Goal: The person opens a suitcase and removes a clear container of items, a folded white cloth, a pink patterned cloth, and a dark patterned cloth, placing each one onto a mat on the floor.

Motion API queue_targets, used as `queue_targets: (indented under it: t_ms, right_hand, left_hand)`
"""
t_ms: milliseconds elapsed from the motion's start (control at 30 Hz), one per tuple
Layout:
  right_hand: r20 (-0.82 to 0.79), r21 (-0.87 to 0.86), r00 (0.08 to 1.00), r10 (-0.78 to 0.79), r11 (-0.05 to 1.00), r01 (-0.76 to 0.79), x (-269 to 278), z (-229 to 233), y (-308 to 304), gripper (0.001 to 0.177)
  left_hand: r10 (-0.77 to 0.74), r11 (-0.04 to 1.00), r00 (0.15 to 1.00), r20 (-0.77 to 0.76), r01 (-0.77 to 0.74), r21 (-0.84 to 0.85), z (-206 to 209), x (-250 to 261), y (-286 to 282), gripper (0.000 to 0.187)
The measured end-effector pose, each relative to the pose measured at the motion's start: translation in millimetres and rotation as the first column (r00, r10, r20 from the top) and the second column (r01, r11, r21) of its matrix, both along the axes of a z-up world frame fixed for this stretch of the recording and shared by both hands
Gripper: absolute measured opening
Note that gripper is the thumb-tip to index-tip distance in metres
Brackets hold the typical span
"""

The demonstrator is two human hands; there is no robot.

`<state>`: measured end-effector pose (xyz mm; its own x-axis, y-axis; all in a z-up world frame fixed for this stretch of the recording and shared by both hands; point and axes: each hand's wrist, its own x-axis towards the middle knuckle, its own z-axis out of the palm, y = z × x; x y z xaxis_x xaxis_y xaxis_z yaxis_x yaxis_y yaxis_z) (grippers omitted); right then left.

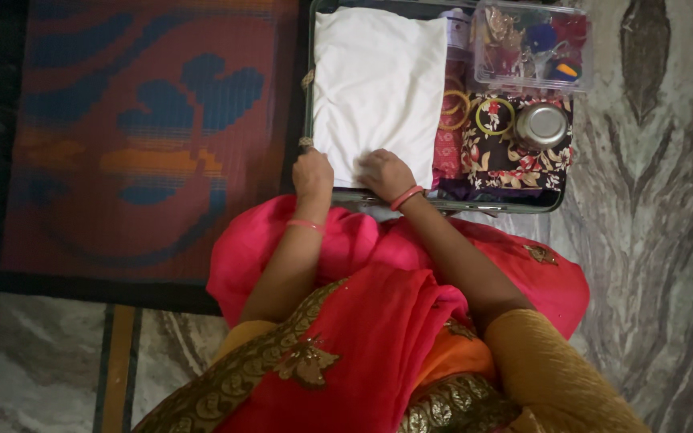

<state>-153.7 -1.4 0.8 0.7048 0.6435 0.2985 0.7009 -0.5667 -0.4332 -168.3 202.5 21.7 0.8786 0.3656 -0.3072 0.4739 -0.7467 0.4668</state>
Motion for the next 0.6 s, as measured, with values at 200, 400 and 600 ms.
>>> queue_targets:
  t_ms: [200, 400, 600]
  right_hand:
    - [-0.262, -0.01, 0.947, -0.185, 0.982, 0.189, -5.1, 7.5, 1.6, 0.046]
    - [-0.117, -0.172, 0.979, -0.168, 0.974, 0.147, -6.2, 3.0, 4.2, 0.056]
    - [-0.087, -0.302, 0.979, -0.184, 0.941, 0.15, -6.7, 14.0, 17.5, 0.056]
  left_hand:
    - [0.041, 0.999, 0.999, 0.008, -0.041, 0.035, -25.2, -2.5, -2.0, 0.028]
    - [0.006, 0.995, 1.0, 0.019, -0.008, 0.1, -45.2, -2.1, -0.2, 0.029]
    - [-0.02, 0.994, 0.999, 0.031, 0.016, 0.112, -28.9, 1.1, -1.4, 0.023]
